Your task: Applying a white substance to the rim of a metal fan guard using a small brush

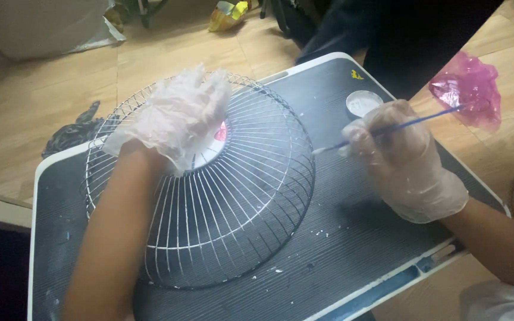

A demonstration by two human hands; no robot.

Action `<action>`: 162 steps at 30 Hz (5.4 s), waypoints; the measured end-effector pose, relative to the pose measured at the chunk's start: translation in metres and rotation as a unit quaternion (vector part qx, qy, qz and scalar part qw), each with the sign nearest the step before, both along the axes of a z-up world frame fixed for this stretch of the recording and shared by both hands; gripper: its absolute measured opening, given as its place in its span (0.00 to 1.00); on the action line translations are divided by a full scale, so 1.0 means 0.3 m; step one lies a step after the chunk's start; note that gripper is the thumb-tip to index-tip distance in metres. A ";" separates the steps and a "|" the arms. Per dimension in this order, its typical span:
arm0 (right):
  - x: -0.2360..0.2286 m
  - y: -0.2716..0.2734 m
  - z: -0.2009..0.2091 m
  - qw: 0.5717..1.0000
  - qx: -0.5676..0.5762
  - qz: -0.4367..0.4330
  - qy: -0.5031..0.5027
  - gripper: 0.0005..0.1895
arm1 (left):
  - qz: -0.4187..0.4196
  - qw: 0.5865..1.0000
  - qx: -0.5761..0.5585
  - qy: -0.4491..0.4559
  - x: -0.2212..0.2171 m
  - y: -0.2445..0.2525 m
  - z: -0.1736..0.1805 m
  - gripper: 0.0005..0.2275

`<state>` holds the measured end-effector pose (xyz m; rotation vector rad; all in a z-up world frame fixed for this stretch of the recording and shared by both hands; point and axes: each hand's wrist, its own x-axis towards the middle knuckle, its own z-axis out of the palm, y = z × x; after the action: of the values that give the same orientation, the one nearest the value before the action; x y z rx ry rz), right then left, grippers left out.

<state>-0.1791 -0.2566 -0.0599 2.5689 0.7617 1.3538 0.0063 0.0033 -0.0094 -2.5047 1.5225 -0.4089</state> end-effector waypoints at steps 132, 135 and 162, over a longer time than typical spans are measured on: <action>0.017 0.074 0.031 0.971 0.197 0.128 -0.046 0.07 | 0.067 0.995 0.062 0.040 -0.040 -0.016 0.056 0.55; 0.000 0.030 0.020 0.972 0.217 0.090 0.014 0.04 | 0.052 0.996 0.061 0.036 -0.029 -0.019 0.054 0.53; -0.032 0.097 0.045 0.988 0.111 0.104 0.018 0.10 | 0.095 0.990 0.055 0.093 -0.037 -0.032 0.061 0.49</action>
<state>-0.1887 -0.2276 -0.0463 2.7536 0.9609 1.5363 -0.0049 -0.0063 0.0089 -2.6293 1.3092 -0.0622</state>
